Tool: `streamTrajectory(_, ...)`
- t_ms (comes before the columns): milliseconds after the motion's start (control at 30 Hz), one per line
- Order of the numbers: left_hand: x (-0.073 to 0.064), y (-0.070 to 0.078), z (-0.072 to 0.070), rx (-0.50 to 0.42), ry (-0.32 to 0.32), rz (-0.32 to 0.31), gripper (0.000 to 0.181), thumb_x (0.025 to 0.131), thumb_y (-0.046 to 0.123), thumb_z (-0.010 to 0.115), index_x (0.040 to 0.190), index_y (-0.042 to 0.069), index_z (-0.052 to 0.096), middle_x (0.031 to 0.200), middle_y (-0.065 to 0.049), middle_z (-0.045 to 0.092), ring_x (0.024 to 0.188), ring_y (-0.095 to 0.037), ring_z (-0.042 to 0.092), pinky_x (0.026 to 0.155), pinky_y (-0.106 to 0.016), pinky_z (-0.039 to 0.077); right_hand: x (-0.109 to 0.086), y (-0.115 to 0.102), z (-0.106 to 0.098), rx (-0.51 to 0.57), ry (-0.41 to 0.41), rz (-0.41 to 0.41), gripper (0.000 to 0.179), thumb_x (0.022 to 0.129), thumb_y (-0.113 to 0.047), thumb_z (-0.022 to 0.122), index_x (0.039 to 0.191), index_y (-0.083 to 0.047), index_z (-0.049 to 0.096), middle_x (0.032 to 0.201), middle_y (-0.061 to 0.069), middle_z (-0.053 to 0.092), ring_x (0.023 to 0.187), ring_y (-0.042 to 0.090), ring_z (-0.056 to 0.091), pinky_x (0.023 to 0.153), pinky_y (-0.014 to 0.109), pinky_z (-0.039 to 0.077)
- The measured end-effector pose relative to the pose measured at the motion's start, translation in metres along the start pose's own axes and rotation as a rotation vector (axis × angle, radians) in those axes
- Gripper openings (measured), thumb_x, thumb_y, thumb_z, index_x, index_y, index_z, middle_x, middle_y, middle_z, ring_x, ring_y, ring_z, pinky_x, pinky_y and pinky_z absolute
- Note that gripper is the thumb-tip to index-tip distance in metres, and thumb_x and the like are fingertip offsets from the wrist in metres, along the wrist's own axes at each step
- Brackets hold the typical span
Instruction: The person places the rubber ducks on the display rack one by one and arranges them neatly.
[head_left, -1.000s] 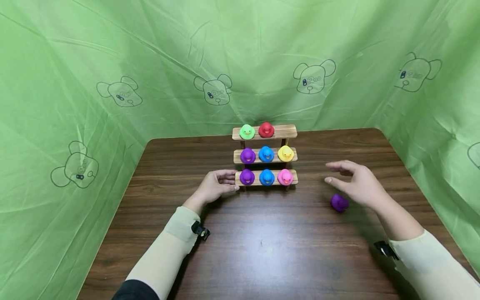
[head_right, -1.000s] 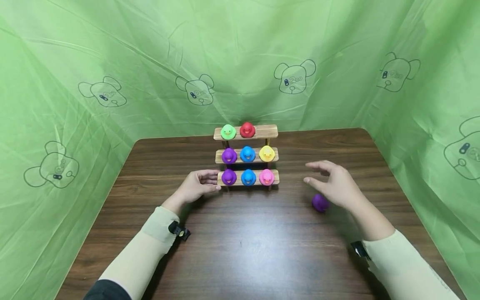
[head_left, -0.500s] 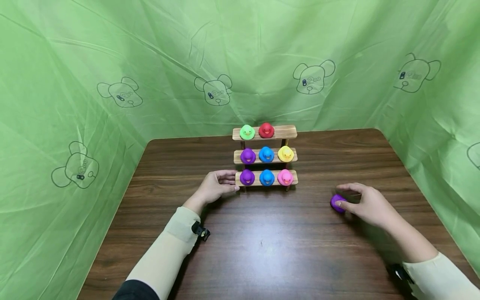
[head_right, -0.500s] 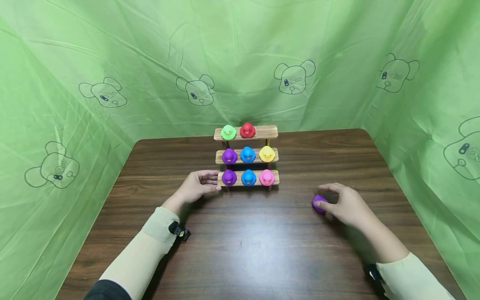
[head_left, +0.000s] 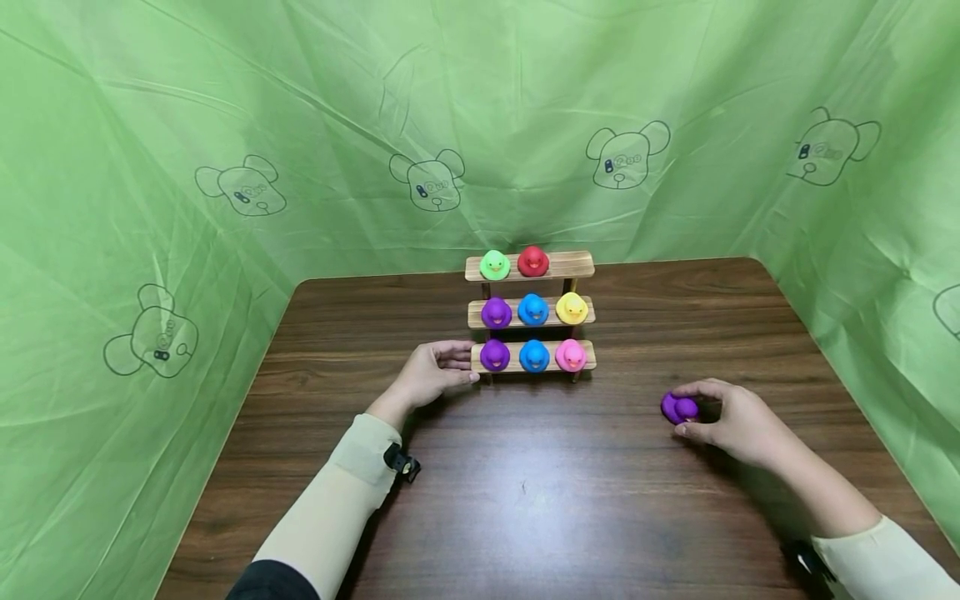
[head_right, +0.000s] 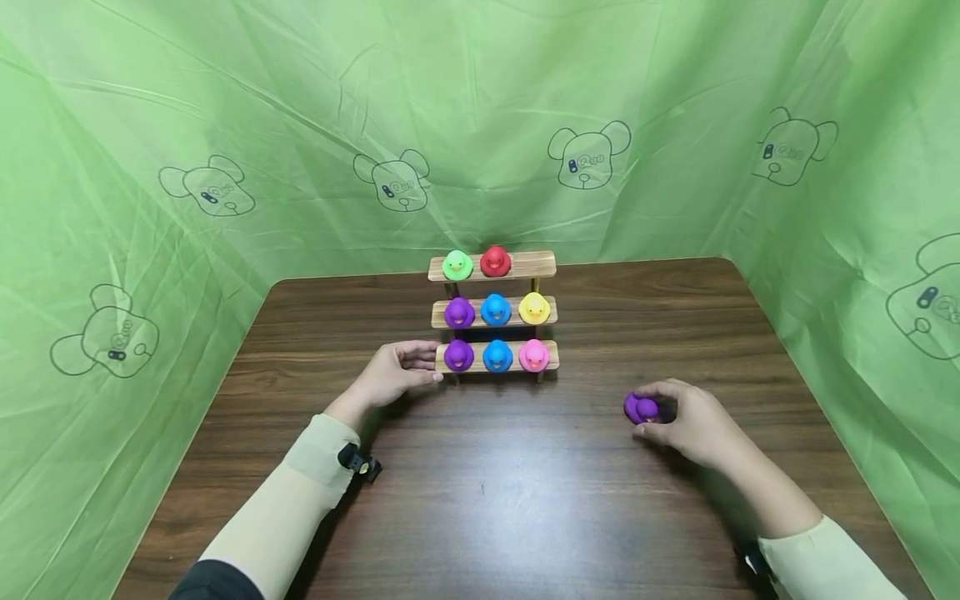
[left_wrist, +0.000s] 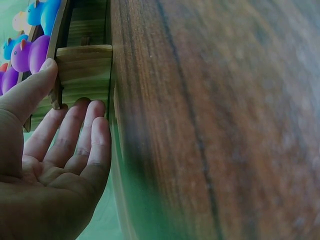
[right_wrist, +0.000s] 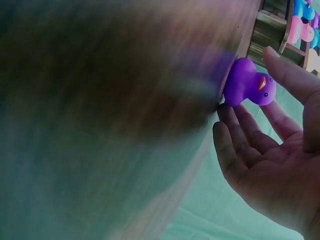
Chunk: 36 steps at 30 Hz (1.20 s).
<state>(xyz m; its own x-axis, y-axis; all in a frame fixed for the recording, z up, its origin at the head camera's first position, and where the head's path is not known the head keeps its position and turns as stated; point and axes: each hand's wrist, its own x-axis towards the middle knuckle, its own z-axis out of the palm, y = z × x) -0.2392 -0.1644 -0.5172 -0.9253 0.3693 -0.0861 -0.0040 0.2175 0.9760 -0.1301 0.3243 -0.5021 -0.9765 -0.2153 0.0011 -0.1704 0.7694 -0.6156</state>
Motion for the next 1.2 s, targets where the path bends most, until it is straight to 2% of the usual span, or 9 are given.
streamTrajectory(200, 0.0008, -0.0008, 0.0004, 0.002, 0.0, -0.004, 0.055, 0.085, -0.005, 0.085, 0.136, -0.006, 0.064, 0.123, -0.026, 0.072, 0.114, -0.041, 0.069, 0.09, -0.029, 0.062, 0.0001, 0.0017, 0.0, -0.002, 0.011, 0.001, 0.042, 0.082, -0.029, 0.093, 0.118, -0.016, 0.076, 0.115, 0.008, 0.076, 0.11, 0.035, 0.068, 0.091, 0.05, 0.052)
streamTrajectory(433, 0.0009, -0.0014, -0.0002, 0.013, 0.001, 0.0, 0.055, 0.085, -0.004, 0.085, 0.136, -0.006, 0.064, 0.123, -0.025, 0.072, 0.114, -0.04, 0.07, 0.09, -0.03, 0.062, -0.0007, 0.0032, -0.001, -0.002, 0.013, -0.016, 0.044, 0.08, -0.03, 0.094, 0.119, -0.016, 0.076, 0.116, 0.008, 0.076, 0.108, 0.031, 0.069, 0.09, 0.041, 0.053)
streamTrajectory(767, 0.0003, -0.0007, 0.0004, 0.017, 0.003, -0.004, 0.055, 0.085, -0.004, 0.085, 0.136, -0.005, 0.064, 0.122, -0.023, 0.073, 0.113, -0.039, 0.07, 0.091, -0.03, 0.062, -0.0008, 0.0086, -0.0027, 0.002, 0.002, -0.005, 0.04, 0.083, -0.03, 0.092, 0.117, -0.017, 0.076, 0.114, 0.008, 0.076, 0.108, 0.03, 0.068, 0.088, 0.033, 0.052)
streamTrajectory(1200, 0.0004, -0.002, -0.0006, 0.004, -0.003, 0.003, 0.056, 0.085, -0.003, 0.085, 0.137, -0.006, 0.063, 0.122, -0.025, 0.072, 0.113, -0.04, 0.07, 0.09, -0.029, 0.062, 0.0009, 0.0056, -0.0038, 0.002, 0.01, 0.032, 0.039, 0.088, -0.042, 0.087, 0.119, -0.02, 0.077, 0.115, 0.007, 0.076, 0.11, 0.032, 0.066, 0.092, 0.051, 0.051)
